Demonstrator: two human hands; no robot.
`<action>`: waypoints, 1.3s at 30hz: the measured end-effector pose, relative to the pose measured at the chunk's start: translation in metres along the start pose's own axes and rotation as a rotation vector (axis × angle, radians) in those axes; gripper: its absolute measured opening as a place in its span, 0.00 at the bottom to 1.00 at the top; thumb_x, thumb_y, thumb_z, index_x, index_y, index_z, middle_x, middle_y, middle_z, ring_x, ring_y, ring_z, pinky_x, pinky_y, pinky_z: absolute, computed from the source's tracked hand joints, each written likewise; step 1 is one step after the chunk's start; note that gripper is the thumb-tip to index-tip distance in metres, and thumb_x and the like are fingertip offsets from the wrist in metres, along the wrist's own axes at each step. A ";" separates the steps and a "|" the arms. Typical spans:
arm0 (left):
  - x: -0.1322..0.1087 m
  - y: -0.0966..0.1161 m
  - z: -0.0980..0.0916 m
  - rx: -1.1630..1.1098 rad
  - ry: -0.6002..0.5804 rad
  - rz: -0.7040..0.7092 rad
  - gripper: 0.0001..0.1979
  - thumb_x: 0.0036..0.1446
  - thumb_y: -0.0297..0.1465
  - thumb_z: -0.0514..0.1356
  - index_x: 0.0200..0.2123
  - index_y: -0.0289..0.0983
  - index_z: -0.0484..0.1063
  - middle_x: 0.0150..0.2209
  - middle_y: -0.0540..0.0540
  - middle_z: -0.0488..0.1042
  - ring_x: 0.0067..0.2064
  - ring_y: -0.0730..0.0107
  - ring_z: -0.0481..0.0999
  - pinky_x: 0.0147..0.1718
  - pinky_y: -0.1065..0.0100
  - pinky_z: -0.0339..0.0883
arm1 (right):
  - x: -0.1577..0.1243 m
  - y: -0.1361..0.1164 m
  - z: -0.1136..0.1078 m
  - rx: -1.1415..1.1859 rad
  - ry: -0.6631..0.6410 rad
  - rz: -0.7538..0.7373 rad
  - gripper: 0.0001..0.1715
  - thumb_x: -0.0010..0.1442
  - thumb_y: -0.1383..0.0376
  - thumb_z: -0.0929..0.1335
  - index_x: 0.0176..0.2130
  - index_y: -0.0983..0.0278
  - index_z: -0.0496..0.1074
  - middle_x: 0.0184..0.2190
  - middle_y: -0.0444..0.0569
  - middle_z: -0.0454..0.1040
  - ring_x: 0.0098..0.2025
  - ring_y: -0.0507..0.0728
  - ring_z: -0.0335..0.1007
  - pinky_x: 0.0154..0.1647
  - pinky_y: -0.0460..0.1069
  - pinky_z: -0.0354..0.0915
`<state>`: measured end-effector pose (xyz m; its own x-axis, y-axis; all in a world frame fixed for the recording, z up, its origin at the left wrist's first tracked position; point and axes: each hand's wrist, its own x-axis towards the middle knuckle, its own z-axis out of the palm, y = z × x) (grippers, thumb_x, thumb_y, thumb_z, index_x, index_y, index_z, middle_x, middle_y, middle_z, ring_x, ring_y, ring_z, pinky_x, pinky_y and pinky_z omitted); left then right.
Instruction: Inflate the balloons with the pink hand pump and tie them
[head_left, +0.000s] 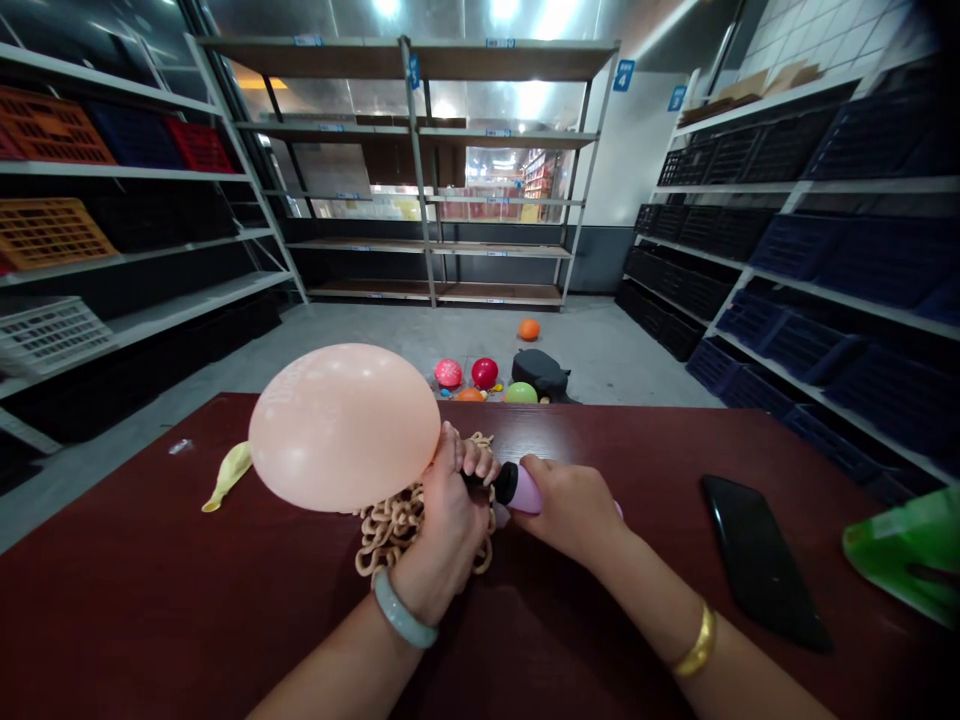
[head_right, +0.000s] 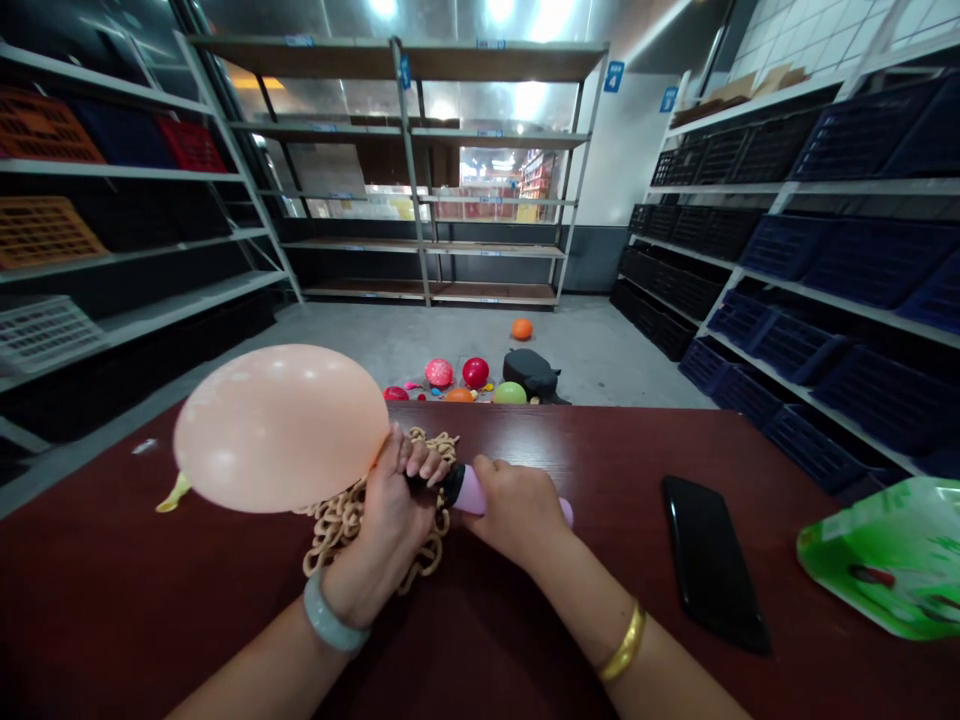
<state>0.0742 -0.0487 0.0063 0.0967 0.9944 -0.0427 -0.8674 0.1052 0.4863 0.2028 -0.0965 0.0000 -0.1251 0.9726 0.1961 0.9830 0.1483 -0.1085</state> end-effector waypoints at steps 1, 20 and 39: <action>0.000 0.002 0.001 0.008 -0.003 -0.004 0.23 0.57 0.40 0.63 0.21 0.38 0.53 0.16 0.56 0.51 0.17 0.78 0.55 0.18 0.72 0.52 | 0.000 -0.001 0.000 0.011 -0.001 -0.004 0.19 0.54 0.51 0.69 0.41 0.60 0.67 0.35 0.49 0.77 0.36 0.59 0.75 0.29 0.48 0.56; 0.035 0.072 -0.013 -0.081 -0.011 0.165 0.25 0.57 0.31 0.62 0.20 0.38 0.46 0.15 0.58 0.48 0.16 0.80 0.54 0.17 0.73 0.51 | 0.005 0.028 -0.007 -0.088 0.018 0.029 0.21 0.55 0.52 0.69 0.45 0.59 0.68 0.38 0.50 0.77 0.39 0.60 0.73 0.34 0.49 0.58; 0.016 0.057 0.001 0.021 -0.030 0.077 0.25 0.60 0.34 0.59 0.18 0.38 0.46 0.14 0.56 0.46 0.14 0.78 0.49 0.13 0.72 0.45 | 0.001 0.001 -0.007 0.119 -0.047 -0.040 0.19 0.55 0.49 0.67 0.41 0.58 0.67 0.34 0.44 0.78 0.34 0.57 0.75 0.28 0.48 0.54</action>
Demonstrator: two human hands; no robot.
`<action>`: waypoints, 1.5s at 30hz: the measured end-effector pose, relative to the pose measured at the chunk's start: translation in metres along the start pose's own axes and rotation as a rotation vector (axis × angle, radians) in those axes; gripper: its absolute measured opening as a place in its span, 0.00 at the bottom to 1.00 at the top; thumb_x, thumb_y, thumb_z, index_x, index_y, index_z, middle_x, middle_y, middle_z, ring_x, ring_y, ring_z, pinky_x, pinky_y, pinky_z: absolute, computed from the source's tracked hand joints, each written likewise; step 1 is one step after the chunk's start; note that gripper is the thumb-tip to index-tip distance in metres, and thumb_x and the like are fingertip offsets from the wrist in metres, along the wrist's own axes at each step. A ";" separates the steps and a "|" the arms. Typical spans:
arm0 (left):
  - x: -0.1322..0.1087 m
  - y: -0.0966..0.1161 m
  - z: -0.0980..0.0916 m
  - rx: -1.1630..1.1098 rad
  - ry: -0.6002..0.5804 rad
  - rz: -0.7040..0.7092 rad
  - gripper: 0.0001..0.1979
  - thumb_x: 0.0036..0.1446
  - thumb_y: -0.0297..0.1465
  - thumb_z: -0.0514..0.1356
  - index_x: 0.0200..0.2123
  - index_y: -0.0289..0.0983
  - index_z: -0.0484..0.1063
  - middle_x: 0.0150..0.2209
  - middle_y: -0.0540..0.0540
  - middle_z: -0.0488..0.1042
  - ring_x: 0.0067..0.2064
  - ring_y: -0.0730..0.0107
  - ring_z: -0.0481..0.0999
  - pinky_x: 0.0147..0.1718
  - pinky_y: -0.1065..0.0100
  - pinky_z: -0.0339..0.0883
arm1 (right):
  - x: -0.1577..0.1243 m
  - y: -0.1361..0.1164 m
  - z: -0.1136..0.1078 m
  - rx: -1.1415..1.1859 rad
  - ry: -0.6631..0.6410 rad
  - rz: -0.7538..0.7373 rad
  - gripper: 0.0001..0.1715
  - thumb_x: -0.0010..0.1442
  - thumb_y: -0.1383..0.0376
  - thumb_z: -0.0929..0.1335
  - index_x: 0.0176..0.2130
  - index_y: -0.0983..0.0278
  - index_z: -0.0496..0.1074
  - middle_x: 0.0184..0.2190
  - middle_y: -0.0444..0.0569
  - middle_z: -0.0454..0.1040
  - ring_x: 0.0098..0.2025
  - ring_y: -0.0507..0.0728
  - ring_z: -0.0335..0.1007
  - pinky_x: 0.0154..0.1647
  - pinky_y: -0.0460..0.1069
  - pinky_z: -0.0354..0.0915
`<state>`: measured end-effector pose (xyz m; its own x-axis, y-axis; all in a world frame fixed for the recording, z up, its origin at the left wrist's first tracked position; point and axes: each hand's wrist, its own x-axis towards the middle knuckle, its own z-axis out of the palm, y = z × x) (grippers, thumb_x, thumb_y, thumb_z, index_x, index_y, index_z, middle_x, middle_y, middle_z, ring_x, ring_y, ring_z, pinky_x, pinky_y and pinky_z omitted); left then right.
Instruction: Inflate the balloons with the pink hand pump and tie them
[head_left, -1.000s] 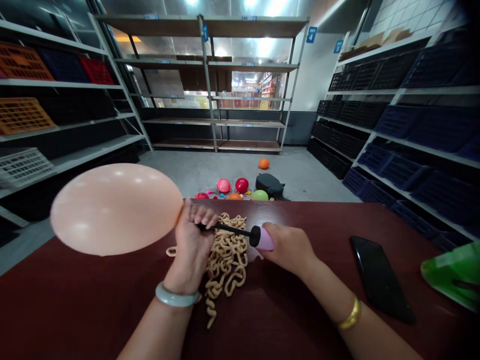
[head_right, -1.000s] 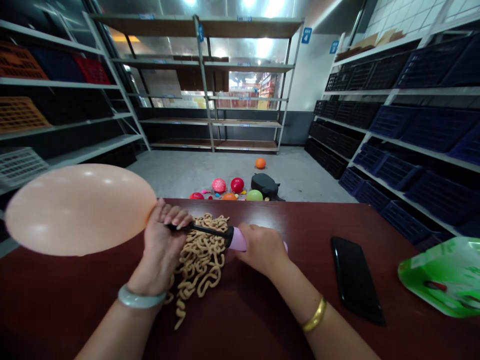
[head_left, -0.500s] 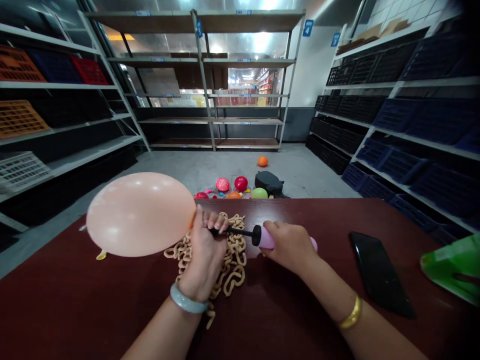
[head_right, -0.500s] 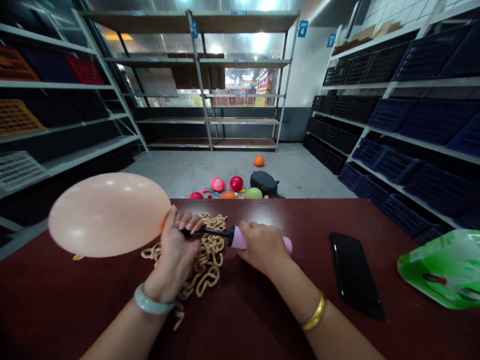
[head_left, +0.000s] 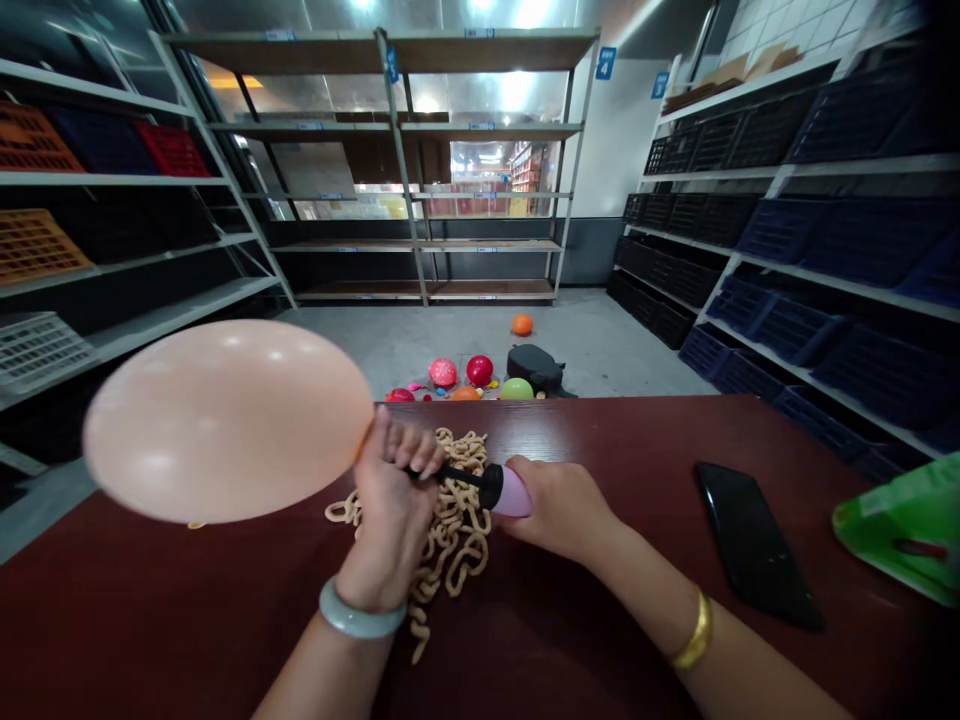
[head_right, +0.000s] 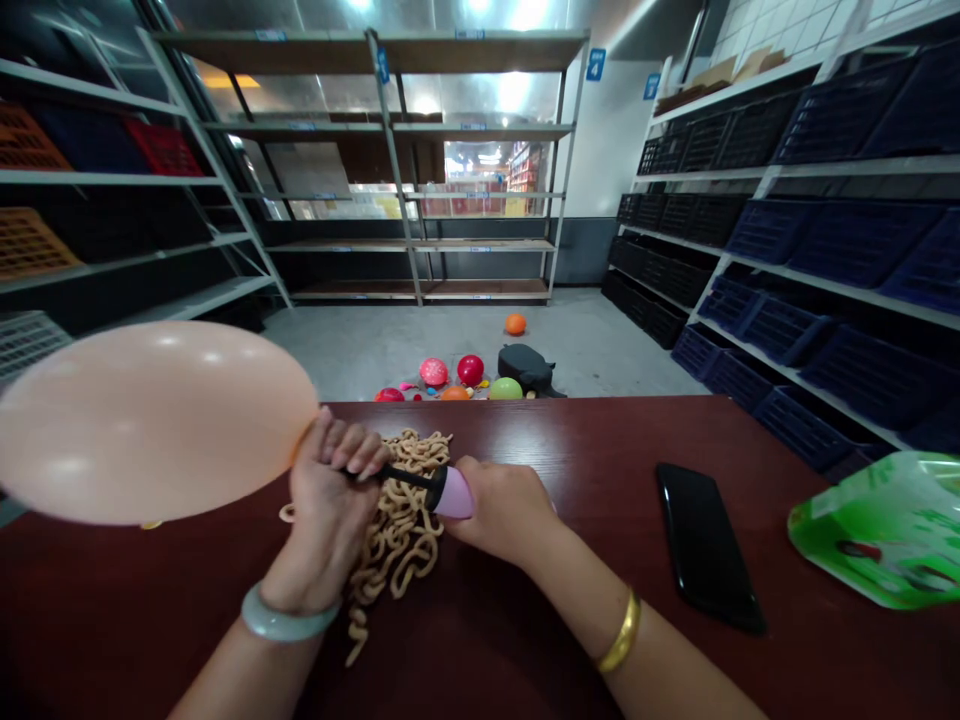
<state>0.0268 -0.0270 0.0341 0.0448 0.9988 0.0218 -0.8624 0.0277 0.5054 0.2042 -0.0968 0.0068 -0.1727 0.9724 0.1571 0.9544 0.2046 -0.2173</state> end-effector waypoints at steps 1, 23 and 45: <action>0.005 0.012 -0.003 -0.019 0.005 0.022 0.25 0.60 0.32 0.58 0.18 0.38 0.45 0.13 0.57 0.45 0.14 0.78 0.48 0.13 0.72 0.45 | 0.000 0.002 -0.001 -0.006 -0.019 -0.004 0.19 0.55 0.49 0.67 0.40 0.58 0.67 0.35 0.44 0.78 0.35 0.57 0.75 0.28 0.48 0.54; -0.021 -0.052 0.002 -0.033 0.018 -0.120 0.21 0.60 0.32 0.60 0.20 0.37 0.53 0.15 0.54 0.49 0.16 0.78 0.52 0.16 0.71 0.48 | -0.003 0.000 0.005 -0.064 0.009 0.015 0.20 0.52 0.50 0.68 0.40 0.58 0.66 0.31 0.44 0.78 0.32 0.59 0.75 0.26 0.49 0.49; 0.016 0.015 -0.015 -0.123 -0.037 0.027 0.25 0.58 0.30 0.60 0.19 0.38 0.44 0.14 0.57 0.47 0.15 0.79 0.52 0.15 0.73 0.50 | -0.003 0.018 -0.005 -0.155 0.064 0.004 0.17 0.54 0.50 0.67 0.39 0.58 0.65 0.32 0.46 0.77 0.32 0.60 0.74 0.26 0.50 0.48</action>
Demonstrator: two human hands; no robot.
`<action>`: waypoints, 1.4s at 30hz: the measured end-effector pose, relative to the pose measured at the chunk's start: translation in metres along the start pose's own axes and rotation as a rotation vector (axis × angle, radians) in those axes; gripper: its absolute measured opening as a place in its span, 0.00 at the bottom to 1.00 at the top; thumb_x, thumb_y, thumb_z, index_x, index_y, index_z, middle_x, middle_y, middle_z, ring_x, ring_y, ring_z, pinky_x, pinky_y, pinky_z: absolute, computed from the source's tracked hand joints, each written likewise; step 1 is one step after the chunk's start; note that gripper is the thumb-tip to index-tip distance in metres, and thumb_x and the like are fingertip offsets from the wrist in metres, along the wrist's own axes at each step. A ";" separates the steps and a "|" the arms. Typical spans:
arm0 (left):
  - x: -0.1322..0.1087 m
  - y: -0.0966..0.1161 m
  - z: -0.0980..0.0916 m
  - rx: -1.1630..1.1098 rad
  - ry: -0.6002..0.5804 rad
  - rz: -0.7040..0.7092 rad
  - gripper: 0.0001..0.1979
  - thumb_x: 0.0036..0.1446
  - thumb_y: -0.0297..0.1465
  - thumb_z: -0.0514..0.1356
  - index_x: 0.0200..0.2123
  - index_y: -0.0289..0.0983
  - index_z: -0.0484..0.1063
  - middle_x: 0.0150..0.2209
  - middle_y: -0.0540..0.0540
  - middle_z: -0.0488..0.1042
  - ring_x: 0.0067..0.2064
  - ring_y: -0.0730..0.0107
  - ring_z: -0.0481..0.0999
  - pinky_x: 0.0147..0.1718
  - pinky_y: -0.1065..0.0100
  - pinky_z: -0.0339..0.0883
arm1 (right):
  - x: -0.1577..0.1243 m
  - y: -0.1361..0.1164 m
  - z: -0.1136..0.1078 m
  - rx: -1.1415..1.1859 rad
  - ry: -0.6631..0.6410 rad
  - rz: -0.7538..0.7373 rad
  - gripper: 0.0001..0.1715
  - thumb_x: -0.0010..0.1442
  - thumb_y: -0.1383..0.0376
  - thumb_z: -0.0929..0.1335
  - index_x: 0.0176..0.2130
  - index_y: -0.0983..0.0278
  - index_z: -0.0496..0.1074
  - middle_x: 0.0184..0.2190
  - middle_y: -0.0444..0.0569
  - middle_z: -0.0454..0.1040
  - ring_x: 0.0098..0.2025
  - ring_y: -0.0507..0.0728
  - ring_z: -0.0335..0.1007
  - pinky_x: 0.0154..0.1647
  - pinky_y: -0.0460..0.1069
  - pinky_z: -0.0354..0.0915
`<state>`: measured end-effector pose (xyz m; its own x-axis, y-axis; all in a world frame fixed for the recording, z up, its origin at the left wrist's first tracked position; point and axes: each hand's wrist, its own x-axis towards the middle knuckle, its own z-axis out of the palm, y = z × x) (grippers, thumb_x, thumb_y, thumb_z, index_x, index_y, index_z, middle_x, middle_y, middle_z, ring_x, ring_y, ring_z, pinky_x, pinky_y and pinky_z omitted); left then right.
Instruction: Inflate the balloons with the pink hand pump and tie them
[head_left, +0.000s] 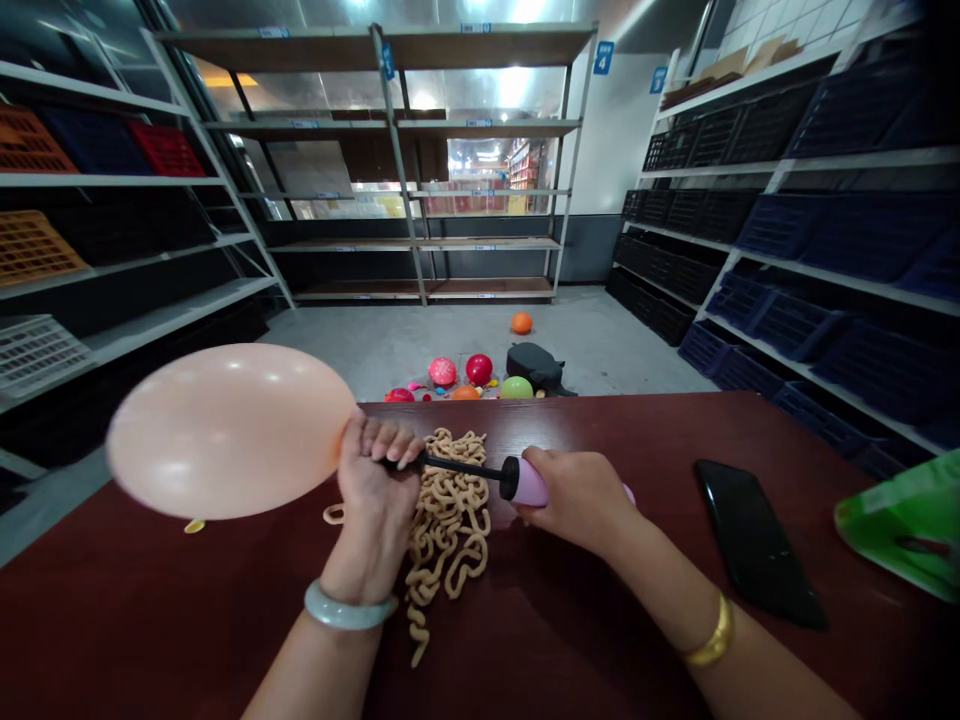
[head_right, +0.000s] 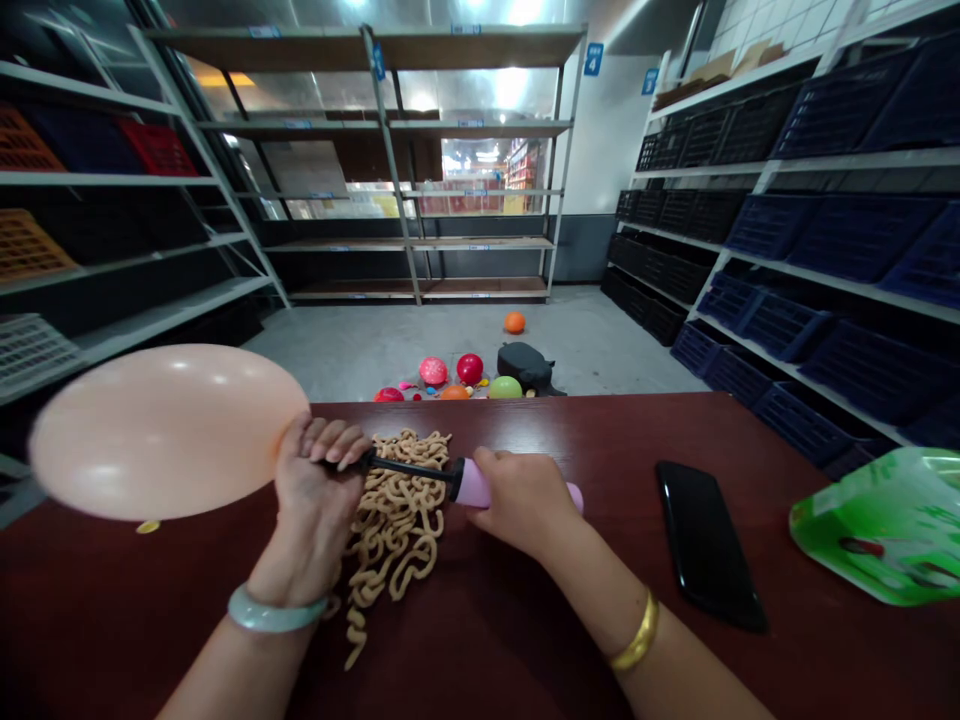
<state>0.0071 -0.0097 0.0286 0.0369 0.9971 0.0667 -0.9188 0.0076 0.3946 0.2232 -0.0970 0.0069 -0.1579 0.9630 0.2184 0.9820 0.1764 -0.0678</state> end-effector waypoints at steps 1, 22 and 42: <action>-0.003 -0.010 0.001 0.008 0.023 -0.017 0.25 0.57 0.31 0.60 0.19 0.38 0.44 0.14 0.57 0.47 0.15 0.79 0.52 0.15 0.73 0.50 | 0.000 -0.002 0.000 0.000 -0.003 0.002 0.17 0.54 0.50 0.67 0.39 0.58 0.65 0.32 0.46 0.77 0.32 0.60 0.74 0.26 0.50 0.48; 0.006 0.031 -0.002 0.014 0.000 0.039 0.23 0.60 0.29 0.56 0.19 0.39 0.44 0.13 0.57 0.49 0.15 0.77 0.52 0.15 0.72 0.50 | 0.002 0.002 0.004 0.082 -0.005 -0.020 0.20 0.53 0.49 0.68 0.40 0.57 0.66 0.34 0.43 0.78 0.34 0.58 0.74 0.26 0.48 0.48; -0.037 -0.068 0.009 0.195 0.047 -0.122 0.25 0.55 0.41 0.64 0.19 0.38 0.52 0.16 0.53 0.48 0.17 0.77 0.53 0.17 0.70 0.53 | 0.002 -0.014 0.000 0.044 -0.092 0.017 0.22 0.53 0.47 0.68 0.40 0.59 0.66 0.34 0.48 0.78 0.34 0.60 0.76 0.29 0.48 0.56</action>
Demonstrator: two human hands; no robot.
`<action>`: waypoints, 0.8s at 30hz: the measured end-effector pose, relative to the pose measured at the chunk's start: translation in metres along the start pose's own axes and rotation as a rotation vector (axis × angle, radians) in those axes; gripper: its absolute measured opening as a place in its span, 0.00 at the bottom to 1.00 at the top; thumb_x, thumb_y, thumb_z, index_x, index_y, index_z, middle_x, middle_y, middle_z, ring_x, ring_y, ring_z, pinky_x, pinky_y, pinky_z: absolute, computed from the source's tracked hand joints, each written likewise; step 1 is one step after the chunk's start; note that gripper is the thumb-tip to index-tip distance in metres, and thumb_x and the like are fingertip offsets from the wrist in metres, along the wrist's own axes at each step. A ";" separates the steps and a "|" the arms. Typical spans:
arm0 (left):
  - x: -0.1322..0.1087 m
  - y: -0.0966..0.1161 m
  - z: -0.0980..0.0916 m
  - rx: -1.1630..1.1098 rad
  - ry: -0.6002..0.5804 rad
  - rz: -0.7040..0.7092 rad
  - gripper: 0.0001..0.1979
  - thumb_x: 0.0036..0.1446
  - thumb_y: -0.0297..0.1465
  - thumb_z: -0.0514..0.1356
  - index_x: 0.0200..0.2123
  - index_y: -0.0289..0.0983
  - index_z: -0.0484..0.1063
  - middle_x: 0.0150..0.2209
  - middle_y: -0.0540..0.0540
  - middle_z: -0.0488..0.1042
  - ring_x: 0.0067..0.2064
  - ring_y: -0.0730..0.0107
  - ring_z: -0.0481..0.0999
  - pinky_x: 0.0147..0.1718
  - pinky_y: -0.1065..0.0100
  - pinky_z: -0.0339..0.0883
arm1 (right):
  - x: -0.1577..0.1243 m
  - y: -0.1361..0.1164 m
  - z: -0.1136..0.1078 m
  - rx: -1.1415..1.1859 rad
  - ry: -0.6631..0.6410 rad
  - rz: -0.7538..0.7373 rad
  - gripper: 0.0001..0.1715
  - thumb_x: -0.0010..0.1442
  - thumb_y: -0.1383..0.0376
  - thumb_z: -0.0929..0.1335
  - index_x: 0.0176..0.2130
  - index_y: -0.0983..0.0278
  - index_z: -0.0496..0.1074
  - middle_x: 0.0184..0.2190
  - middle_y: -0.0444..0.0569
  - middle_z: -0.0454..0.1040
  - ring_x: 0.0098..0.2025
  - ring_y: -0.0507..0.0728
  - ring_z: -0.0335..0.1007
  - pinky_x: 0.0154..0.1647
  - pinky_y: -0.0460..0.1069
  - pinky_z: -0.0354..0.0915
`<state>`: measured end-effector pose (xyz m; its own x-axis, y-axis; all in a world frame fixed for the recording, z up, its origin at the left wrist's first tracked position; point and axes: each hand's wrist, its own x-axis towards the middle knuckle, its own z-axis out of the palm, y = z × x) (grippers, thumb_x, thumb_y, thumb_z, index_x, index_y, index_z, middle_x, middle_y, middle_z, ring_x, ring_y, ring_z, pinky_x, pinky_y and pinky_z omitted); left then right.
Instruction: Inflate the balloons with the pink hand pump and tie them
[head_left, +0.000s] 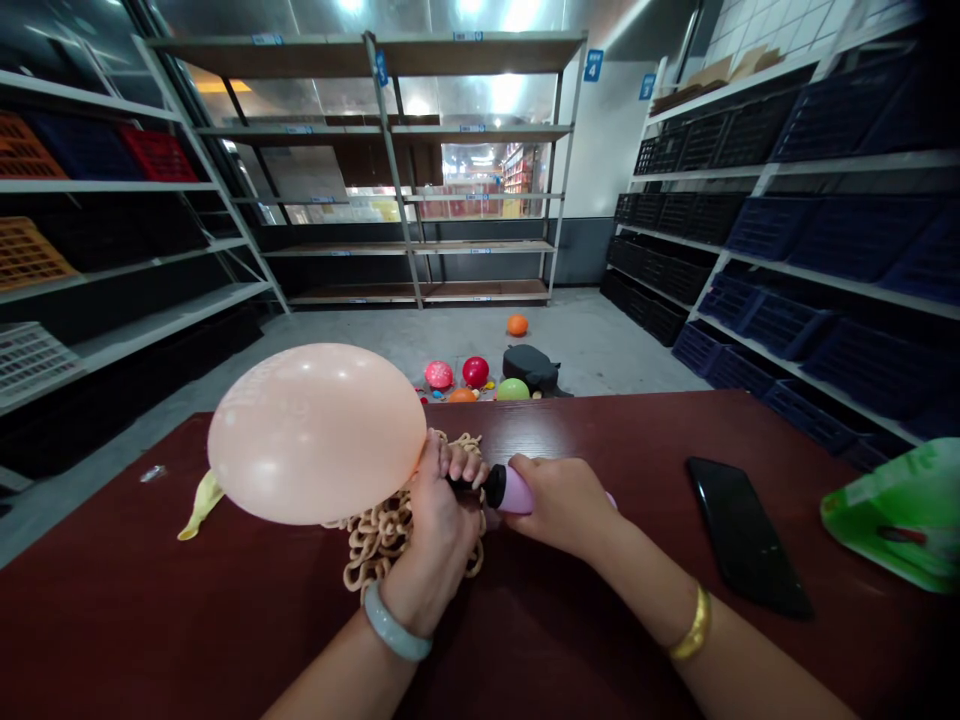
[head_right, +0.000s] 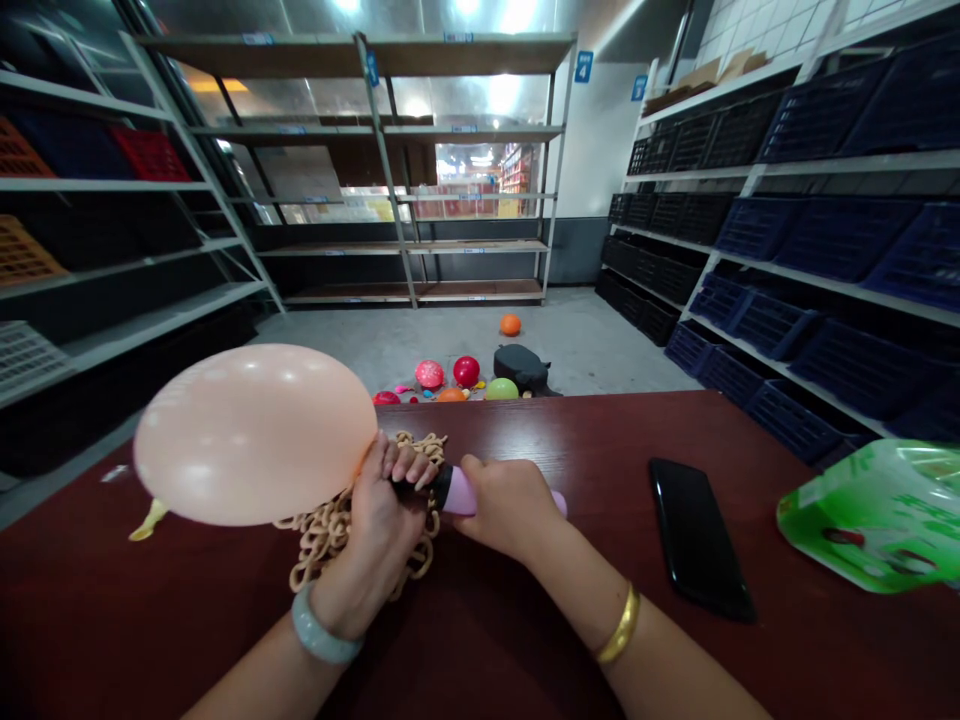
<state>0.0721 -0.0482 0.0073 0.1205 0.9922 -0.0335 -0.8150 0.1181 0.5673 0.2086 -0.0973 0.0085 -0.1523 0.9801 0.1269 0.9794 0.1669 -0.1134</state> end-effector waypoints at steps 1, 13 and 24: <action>0.000 0.000 0.001 0.011 0.004 0.000 0.25 0.54 0.41 0.64 0.19 0.38 0.52 0.16 0.53 0.48 0.17 0.77 0.53 0.17 0.70 0.53 | 0.000 -0.001 0.001 0.011 0.007 -0.005 0.21 0.53 0.48 0.68 0.40 0.59 0.66 0.34 0.47 0.78 0.35 0.60 0.76 0.29 0.48 0.56; 0.038 0.097 -0.029 -0.169 -0.017 0.154 0.23 0.61 0.29 0.57 0.19 0.38 0.45 0.14 0.57 0.49 0.14 0.78 0.52 0.15 0.72 0.49 | 0.003 0.012 0.001 0.055 0.018 -0.037 0.19 0.55 0.49 0.67 0.40 0.58 0.66 0.36 0.44 0.78 0.36 0.59 0.75 0.29 0.48 0.54; 0.031 0.058 -0.020 -0.190 0.003 0.101 0.25 0.57 0.32 0.61 0.19 0.38 0.46 0.14 0.57 0.48 0.15 0.79 0.53 0.16 0.72 0.50 | 0.001 0.017 -0.001 -0.040 0.030 -0.002 0.19 0.55 0.49 0.67 0.40 0.59 0.67 0.33 0.47 0.78 0.34 0.60 0.75 0.29 0.49 0.55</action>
<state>0.0174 -0.0099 0.0221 0.0311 0.9994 0.0129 -0.9152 0.0233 0.4023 0.2252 -0.0934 0.0075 -0.1507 0.9761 0.1564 0.9838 0.1637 -0.0737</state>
